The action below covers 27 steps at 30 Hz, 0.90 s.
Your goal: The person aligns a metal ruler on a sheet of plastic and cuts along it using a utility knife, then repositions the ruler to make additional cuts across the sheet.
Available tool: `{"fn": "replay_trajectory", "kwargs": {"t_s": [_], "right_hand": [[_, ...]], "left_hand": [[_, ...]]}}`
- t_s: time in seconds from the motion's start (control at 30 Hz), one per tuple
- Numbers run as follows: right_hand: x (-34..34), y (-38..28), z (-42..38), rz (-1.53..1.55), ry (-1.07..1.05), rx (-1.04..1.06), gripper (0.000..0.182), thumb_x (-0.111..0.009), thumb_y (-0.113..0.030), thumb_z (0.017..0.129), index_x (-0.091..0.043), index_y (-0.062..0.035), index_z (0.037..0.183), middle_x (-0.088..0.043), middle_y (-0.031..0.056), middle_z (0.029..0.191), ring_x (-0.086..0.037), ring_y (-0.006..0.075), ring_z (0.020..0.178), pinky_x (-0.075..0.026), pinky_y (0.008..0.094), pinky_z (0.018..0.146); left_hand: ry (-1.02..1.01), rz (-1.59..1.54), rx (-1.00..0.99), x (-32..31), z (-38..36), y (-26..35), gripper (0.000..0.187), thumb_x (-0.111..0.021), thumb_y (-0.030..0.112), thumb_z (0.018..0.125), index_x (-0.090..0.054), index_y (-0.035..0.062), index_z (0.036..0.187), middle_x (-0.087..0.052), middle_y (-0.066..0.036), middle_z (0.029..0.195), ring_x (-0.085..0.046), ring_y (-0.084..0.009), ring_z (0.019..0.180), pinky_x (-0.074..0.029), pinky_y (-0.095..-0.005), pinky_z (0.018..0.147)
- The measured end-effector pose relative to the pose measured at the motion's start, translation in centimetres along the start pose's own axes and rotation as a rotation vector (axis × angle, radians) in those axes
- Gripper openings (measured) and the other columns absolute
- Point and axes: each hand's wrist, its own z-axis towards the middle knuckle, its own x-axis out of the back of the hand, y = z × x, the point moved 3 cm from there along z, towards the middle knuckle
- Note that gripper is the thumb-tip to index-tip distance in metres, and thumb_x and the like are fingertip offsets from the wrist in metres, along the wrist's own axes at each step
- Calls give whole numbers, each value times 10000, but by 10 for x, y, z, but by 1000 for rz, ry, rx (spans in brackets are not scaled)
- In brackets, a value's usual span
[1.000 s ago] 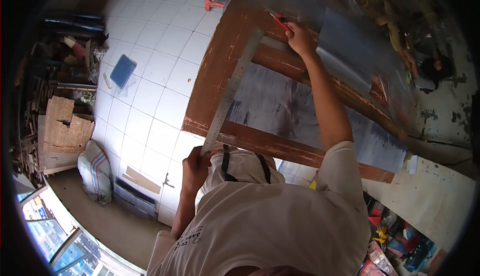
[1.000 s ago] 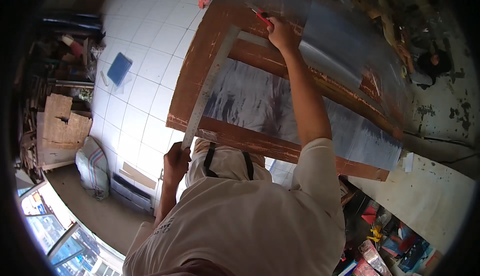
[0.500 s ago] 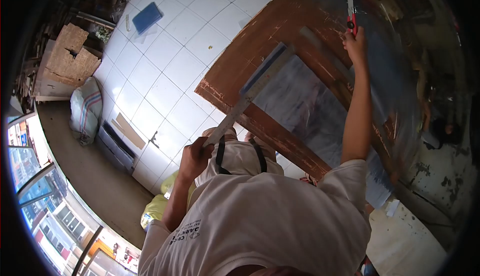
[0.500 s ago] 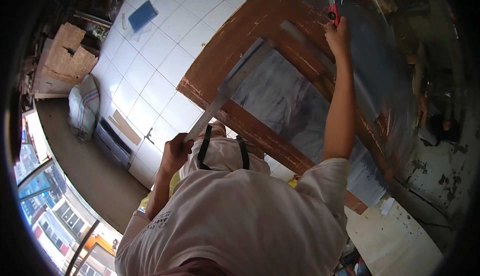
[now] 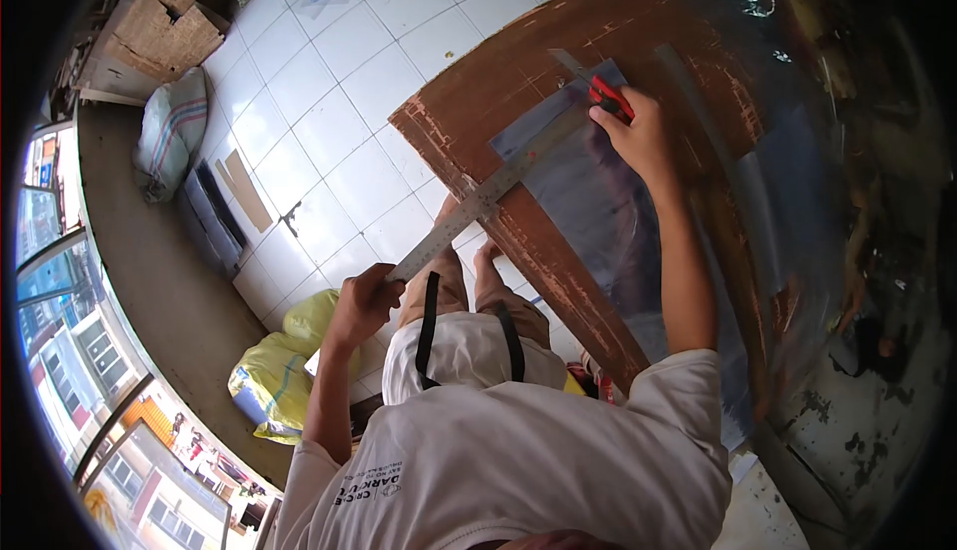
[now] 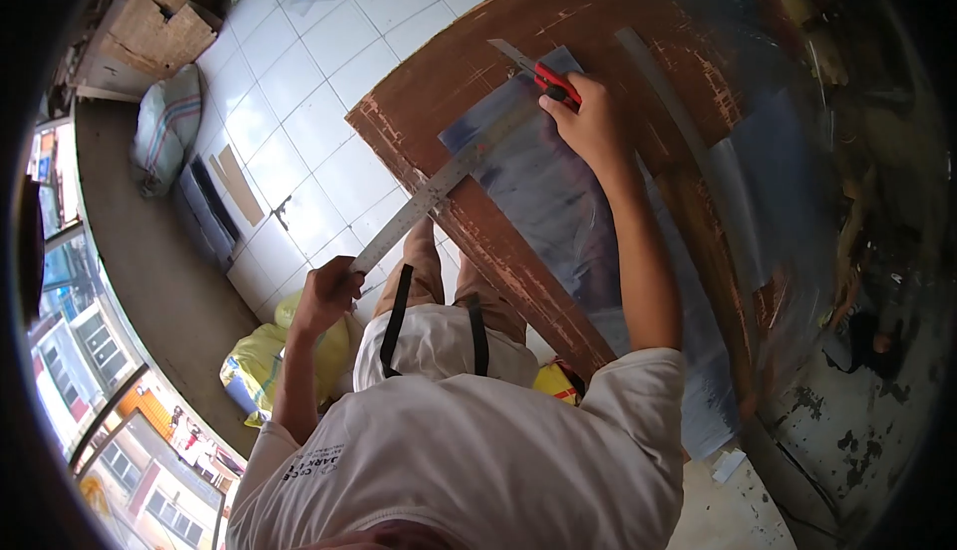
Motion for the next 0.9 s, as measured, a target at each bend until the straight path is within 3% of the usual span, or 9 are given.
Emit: {"fn": "replay_trajectory", "kwargs": {"t_s": [0.07, 0.17, 0.27, 0.33, 0.43, 0.67, 0.73, 0.77, 0.9], "right_hand": [[-2, 1, 4, 16, -4, 21, 263, -814, -223, 796, -712, -39, 955, -658, 124, 755, -648, 248, 713, -497, 369, 680], [2, -9, 11, 114, -93, -136, 239, -819, -152, 775, -678, -8, 904, -598, 71, 682, -555, 143, 648, -478, 331, 651], [-1, 0, 20, 85, -193, -286, 274, -834, -146, 758, -660, -16, 925, -639, 61, 755, -576, 147, 691, -485, 331, 673], [-3, -7, 21, 86, -153, -263, 304, -843, -151, 752, -649, -16, 943, -651, 63, 799, -582, 148, 718, -486, 330, 686], [-8, -10, 16, 115, -58, -205, 355, -854, -163, 748, -629, -16, 980, -664, 65, 868, -590, 151, 765, -490, 330, 709], [-12, -9, 2, 34, 52, -48, 331, -864, -196, 758, -677, -36, 979, -654, 68, 803, -620, 192, 731, -490, 339, 675], [-14, -10, -1, 26, 102, 16, 318, -866, -208, 754, -703, -43, 972, -655, 71, 783, -626, 198, 712, -484, 340, 650], [-14, -13, -1, 13, 70, 59, 301, -867, -209, 751, -722, -50, 962, -653, 70, 767, -629, 196, 694, -477, 338, 627], [-16, -25, -2, -86, -29, 134, 253, -870, -178, 736, -727, -46, 896, -621, 58, 726, -599, 174, 636, -448, 314, 579]], "left_hand": [[-7, -21, 42, 1, -2, -6, 239, -627, 73, 929, -658, -55, 1130, -686, -120, 711, -650, -148, 606, -512, -316, 572], [-13, -127, -27, 2, 0, -12, 173, -606, 75, 948, -648, -38, 1072, -637, -56, 704, -607, -106, 597, -499, -283, 554], [1, 50, -147, 1, 9, -1, 181, -641, 89, 937, -653, -27, 1074, -650, -65, 708, -631, -105, 637, -509, -283, 577], [103, 114, -80, -7, 19, 26, 309, -730, 123, 890, -629, -5, 1152, -665, -77, 763, -670, -142, 675, -533, -311, 607], [286, 350, -351, -40, 36, 68, 633, -844, 181, 791, -539, 53, 1330, -650, -89, 897, -712, -273, 733, -570, -382, 656], [351, 433, -521, -62, 60, 92, 539, -816, 148, 815, -611, 115, 1313, -614, -67, 838, -657, -242, 649, -534, -374, 587], [349, 449, -529, -57, 56, 85, 532, -785, 176, 850, -619, 186, 1356, -626, -40, 831, -630, -229, 613, -541, -376, 553], [371, 432, -552, -53, 55, 84, 542, -829, 91, 786, -665, 125, 1302, -580, -47, 750, -586, -193, 591, -494, -336, 552], [358, 408, -530, -41, 57, 64, 553, -827, 42, 766, -666, 110, 1291, -617, -54, 781, -618, -183, 626, -515, -325, 580]]}}
